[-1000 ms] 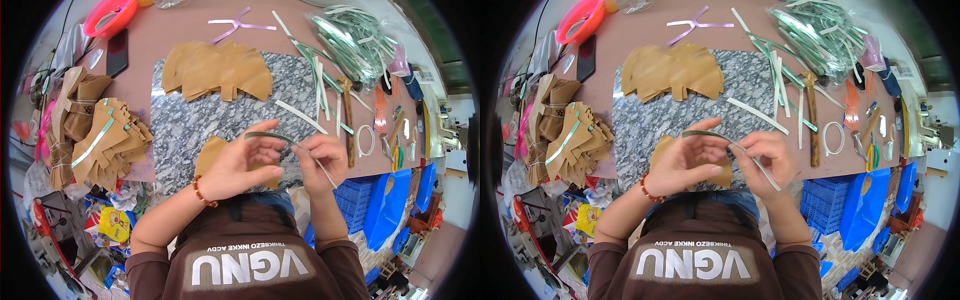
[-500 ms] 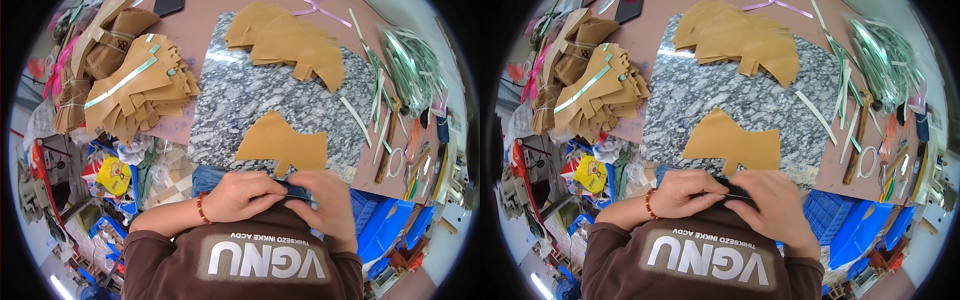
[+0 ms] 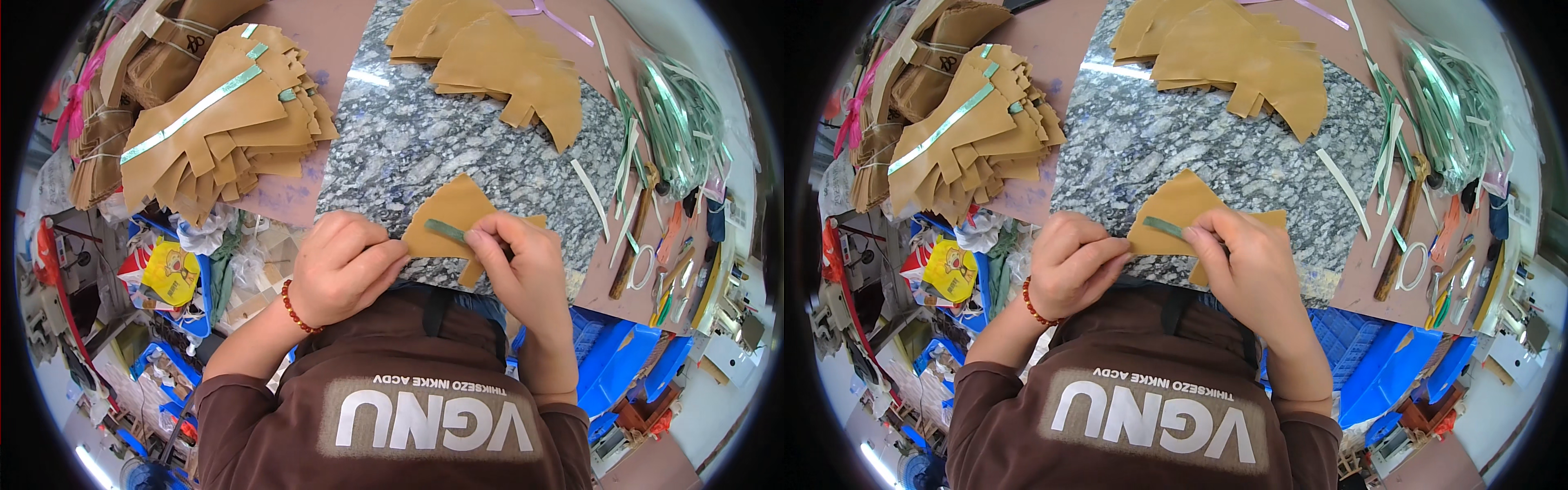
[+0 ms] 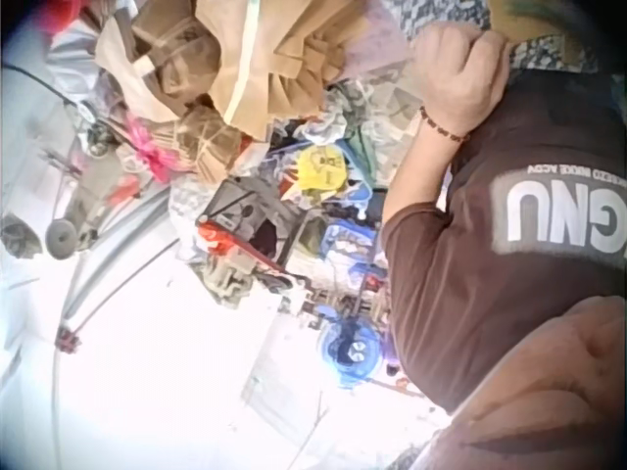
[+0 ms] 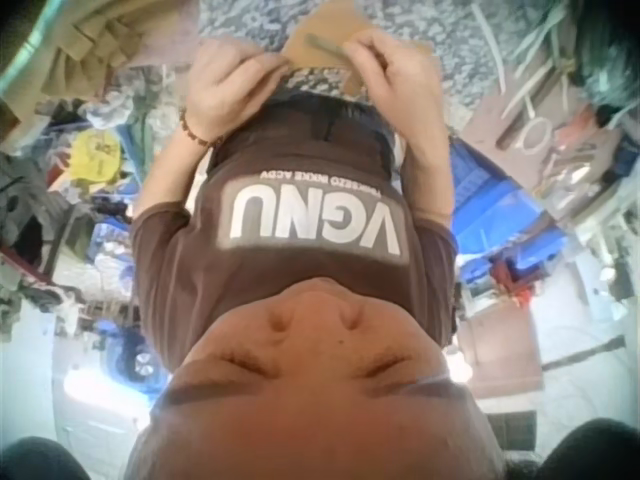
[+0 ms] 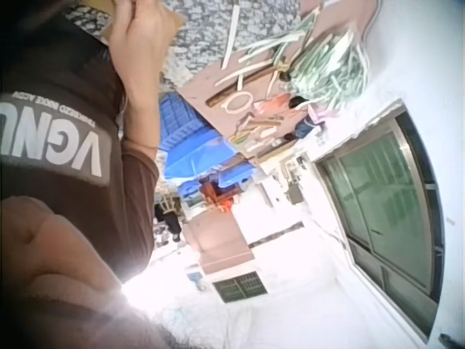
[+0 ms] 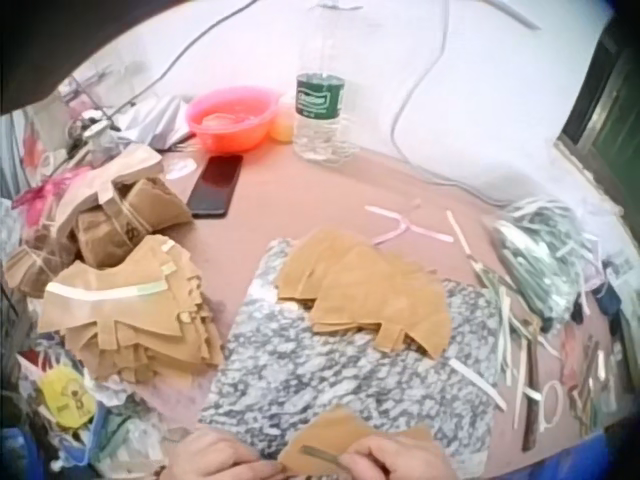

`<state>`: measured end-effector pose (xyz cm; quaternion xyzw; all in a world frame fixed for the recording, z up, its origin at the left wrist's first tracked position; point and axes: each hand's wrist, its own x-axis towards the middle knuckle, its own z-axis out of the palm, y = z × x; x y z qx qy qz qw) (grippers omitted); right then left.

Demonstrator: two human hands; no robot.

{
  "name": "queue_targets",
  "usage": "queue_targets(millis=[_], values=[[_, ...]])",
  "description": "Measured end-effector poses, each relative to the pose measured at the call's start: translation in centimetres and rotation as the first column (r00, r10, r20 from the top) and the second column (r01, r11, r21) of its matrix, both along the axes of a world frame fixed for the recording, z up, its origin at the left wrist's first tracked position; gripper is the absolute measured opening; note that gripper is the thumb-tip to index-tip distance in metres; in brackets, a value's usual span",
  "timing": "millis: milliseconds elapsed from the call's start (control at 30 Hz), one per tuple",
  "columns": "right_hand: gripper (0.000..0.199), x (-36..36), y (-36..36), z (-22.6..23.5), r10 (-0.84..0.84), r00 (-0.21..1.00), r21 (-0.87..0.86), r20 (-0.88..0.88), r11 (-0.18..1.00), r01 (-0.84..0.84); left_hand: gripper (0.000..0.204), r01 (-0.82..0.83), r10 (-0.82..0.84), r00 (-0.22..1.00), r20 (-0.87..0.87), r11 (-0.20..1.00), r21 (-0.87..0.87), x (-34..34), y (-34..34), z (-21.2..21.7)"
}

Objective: Applying adhesive strips and small decorative elements to leather shoe components.

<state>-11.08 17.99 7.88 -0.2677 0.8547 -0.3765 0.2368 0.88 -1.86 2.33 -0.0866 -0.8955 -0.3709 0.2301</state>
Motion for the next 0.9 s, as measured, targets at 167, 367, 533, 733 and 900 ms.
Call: queue_targets(millis=[167,367,533,733,900], values=[[0.015,-0.2,-0.73,-1.08,-0.005,1.0,0.018,-0.016,1.0,0.006,0.027,-0.005,0.003,1.0,-0.021,0.999,-0.054,-0.19,0.18,-0.56],[0.015,-0.32,-0.79,-0.96,-0.029,0.998,0.027,0.049,0.999,0.028,0.027,0.003,-0.004,1.0,-0.017,0.998,-0.058,-0.14,0.05,-0.54],[0.015,-0.51,-0.5,-0.52,-0.092,0.971,-0.022,0.219,0.995,0.099,0.027,0.007,-0.009,1.0,-0.023,0.998,-0.061,-0.16,0.02,-0.63],[0.016,-0.59,-0.73,-0.46,-0.047,0.991,0.025,0.127,0.999,0.044,0.027,0.014,-0.015,1.0,-0.02,0.998,-0.067,-0.15,-0.04,-0.62],[0.016,-0.55,-0.83,-0.75,-0.041,0.996,0.025,0.075,0.999,0.039,0.027,0.017,-0.019,1.0,-0.023,0.998,-0.059,-0.1,-0.03,-0.68]])
